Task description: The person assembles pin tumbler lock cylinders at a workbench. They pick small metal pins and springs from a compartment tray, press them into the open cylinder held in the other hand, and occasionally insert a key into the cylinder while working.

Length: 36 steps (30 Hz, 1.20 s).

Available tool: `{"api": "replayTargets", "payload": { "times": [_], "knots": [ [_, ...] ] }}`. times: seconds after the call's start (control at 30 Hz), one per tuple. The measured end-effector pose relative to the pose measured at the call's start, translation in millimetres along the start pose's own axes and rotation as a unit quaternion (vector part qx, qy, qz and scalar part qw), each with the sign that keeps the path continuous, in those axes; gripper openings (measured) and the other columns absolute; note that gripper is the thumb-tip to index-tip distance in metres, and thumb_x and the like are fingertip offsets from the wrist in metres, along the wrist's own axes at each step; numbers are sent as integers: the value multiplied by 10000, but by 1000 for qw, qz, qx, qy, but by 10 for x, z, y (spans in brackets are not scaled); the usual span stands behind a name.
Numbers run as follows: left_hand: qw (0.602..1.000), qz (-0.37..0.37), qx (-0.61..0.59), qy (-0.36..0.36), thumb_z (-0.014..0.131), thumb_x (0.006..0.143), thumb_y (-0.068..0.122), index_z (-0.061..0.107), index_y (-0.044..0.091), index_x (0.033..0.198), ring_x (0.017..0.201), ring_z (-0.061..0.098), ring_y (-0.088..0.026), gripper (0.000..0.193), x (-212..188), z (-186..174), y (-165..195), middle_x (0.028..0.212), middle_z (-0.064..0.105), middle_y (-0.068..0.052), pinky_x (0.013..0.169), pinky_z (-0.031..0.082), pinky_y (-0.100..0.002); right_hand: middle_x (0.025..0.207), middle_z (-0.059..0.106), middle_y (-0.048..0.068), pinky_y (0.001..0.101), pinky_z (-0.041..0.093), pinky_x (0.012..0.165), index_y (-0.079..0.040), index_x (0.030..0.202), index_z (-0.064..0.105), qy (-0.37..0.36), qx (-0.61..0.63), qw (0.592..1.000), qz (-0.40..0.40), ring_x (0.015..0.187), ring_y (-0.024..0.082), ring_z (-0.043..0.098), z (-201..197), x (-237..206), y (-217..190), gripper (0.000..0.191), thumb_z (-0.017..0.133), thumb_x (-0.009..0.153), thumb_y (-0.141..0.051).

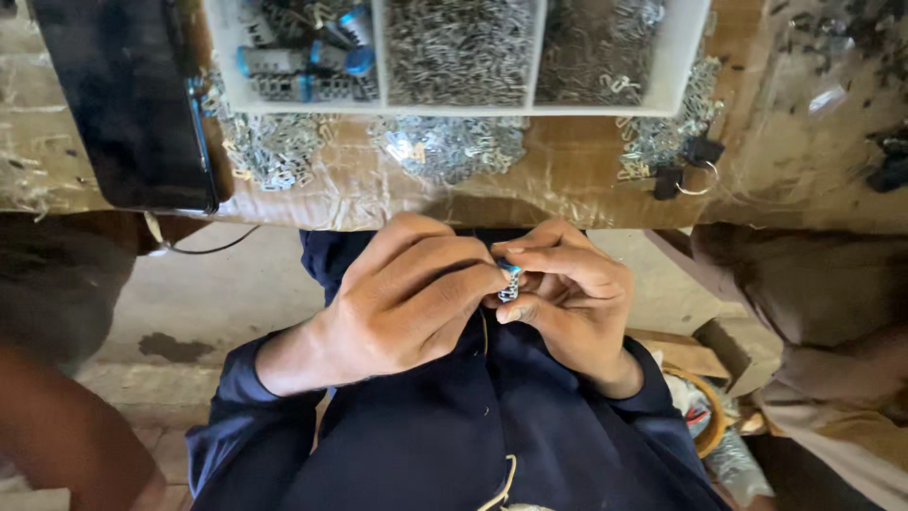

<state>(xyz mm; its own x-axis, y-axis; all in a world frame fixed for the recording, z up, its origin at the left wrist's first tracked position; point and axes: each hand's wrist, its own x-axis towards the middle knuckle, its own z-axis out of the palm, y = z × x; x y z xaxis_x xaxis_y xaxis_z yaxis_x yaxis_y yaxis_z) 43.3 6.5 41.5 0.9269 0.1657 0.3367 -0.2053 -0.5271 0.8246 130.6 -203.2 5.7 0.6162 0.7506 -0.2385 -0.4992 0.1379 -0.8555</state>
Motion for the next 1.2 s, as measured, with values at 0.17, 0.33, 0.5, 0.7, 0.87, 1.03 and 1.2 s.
{"api": "replayTargets", "payload": {
  "times": [0.17, 0.33, 0.5, 0.7, 0.87, 1.03, 1.2],
  "knots": [
    [999, -13, 8, -34, 837, 841, -52, 699, 21, 1112, 954, 634, -290, 313, 13, -14, 36, 1070, 673, -94, 842, 553, -365, 1248, 628, 187, 287, 646, 896, 40, 1308, 675, 1, -30, 1000, -8, 1042, 187, 697, -35, -16, 45, 458, 811, 878, 120],
    [975, -131, -155, -89, 806, 896, -32, 679, 90, 1116, 915, 659, -123, 281, 2, -54, -22, 1005, 670, -23, 799, 546, -244, 1249, 635, 183, 318, 671, 922, 39, 1227, 699, -77, -21, 997, -24, 1082, 244, 721, -109, 36, -1, 378, 800, 871, 115],
    [800, -340, -484, -103, 777, 945, -20, 521, 75, 1127, 783, 420, 4, 329, -143, 225, -124, 926, 479, 64, 665, 338, -185, 1211, 638, 202, 320, 707, 882, 50, 1175, 717, -77, -31, 997, -6, 1074, 257, 734, -244, -18, -66, 316, 787, 874, 116],
    [872, -243, -407, -120, 785, 964, -14, 631, 81, 1104, 753, 546, -55, 229, -15, 336, -63, 960, 580, 6, 672, 439, -199, 1171, 635, 170, 264, 659, 864, 43, 1203, 727, -5, -48, 998, -51, 1077, 236, 704, -290, -182, -48, 346, 825, 871, 61],
    [956, -127, -222, -145, 819, 922, 21, 716, 105, 1087, 842, 649, -115, 212, 163, 193, -34, 986, 639, -45, 718, 518, -211, 1226, 638, 187, 290, 692, 841, 35, 1179, 722, 10, -12, 1000, -11, 1040, 234, 734, -273, -167, -34, 317, 796, 870, 45],
    [739, -436, -498, -126, 821, 811, 5, 661, 120, 1095, 797, 540, -69, 345, 34, 205, -17, 935, 558, 7, 707, 463, -206, 1161, 668, 166, 301, 617, 904, 10, 1225, 727, -98, -57, 990, -78, 1046, 235, 701, -344, -95, -39, 351, 822, 888, 29],
    [994, -65, -18, -85, 818, 956, 37, 658, 100, 1294, 900, 619, -177, 380, 363, 340, 41, 1060, 609, -44, 748, 523, -280, 1203, 652, 191, 321, 666, 794, -3, 1223, 718, 92, 28, 994, -48, 928, 233, 729, -344, -241, -62, 378, 849, 869, 22]
  ]
}}
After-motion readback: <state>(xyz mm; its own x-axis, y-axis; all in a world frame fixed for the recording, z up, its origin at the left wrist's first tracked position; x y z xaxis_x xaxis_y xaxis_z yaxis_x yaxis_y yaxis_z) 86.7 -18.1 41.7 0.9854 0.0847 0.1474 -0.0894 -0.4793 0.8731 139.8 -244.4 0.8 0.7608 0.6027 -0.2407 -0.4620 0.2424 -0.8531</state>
